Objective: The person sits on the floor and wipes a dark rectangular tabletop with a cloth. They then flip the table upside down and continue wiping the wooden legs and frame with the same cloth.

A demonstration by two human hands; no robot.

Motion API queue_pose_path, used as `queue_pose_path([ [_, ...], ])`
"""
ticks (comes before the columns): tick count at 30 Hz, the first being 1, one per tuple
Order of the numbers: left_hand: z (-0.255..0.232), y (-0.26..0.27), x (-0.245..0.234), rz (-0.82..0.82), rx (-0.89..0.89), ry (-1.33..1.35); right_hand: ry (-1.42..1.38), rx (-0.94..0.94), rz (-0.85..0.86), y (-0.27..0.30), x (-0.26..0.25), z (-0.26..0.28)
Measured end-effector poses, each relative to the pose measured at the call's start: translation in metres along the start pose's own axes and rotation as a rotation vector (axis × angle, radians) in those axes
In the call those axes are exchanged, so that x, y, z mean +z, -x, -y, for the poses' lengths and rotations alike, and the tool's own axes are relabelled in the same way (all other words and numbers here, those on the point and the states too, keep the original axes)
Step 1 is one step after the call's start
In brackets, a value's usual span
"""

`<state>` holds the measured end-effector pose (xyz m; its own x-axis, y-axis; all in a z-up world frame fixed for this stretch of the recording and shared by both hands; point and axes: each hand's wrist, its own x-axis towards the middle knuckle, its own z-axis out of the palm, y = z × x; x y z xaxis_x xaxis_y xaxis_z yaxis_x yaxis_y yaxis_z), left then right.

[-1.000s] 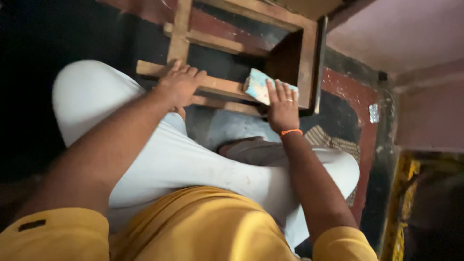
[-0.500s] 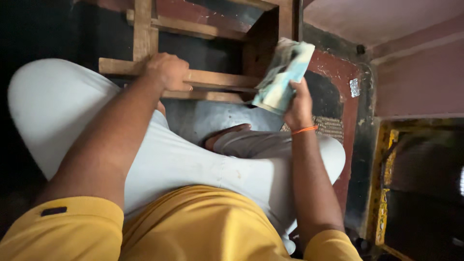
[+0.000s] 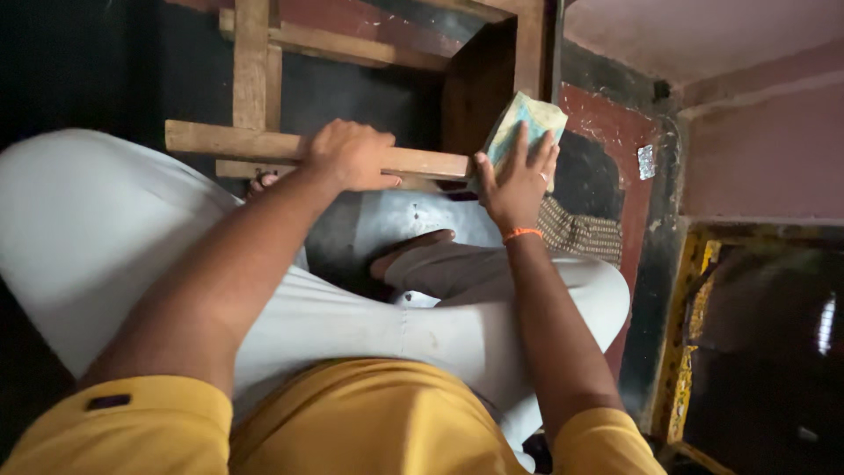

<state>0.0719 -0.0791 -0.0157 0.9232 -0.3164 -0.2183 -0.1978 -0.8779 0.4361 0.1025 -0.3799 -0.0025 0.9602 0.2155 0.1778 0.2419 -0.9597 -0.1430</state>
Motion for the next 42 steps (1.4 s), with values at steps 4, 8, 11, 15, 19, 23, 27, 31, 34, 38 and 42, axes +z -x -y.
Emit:
queue_pose_path([
  [4, -0.001, 0.004, -0.006, -0.001, 0.009, 0.014, 0.126, -0.095, 0.069, -0.018, 0.011, 0.002],
  [8, 0.0, 0.003, -0.007, 0.001, 0.0, 0.035, 0.079, -0.161, 0.112, -0.039, 0.013, -0.007],
  [11, 0.0, 0.003, -0.008, 0.017, -0.012, 0.046, 0.077, -0.207, 0.159, -0.068, 0.017, -0.016],
  [15, -0.001, 0.003, -0.011, 0.048, 0.003, 0.025, 0.096, -0.284, 0.158, -0.13, 0.028, -0.019],
  [19, -0.004, 0.002, -0.014, 0.035, -0.005, 0.036, 0.105, -0.246, 0.213, -0.185, 0.029, -0.005],
  [23, -0.005, 0.0, -0.014, 0.061, -0.018, 0.031, 0.148, -0.188, 0.254, -0.201, 0.033, -0.001],
  [27, -0.006, 0.001, -0.013, 0.018, -0.014, 0.023, 0.149, -0.297, 0.158, -0.201, 0.051, -0.025],
  [31, -0.004, 0.001, -0.016, 0.045, -0.002, 0.007, 0.041, -0.283, 0.108, -0.162, 0.045, -0.032],
  [34, -0.007, 0.004, -0.011, 0.033, -0.011, 0.005, -0.002, -0.246, 0.104, -0.106, 0.025, -0.024],
  [38, -0.002, 0.005, -0.008, 0.001, 0.021, -0.022, -0.101, -0.127, 0.072, -0.049, 0.009, -0.017],
  [42, 0.0, 0.02, 0.0, -0.152, 0.101, 0.078, -0.246, -0.034, 0.062, -0.014, 0.01, -0.019],
])
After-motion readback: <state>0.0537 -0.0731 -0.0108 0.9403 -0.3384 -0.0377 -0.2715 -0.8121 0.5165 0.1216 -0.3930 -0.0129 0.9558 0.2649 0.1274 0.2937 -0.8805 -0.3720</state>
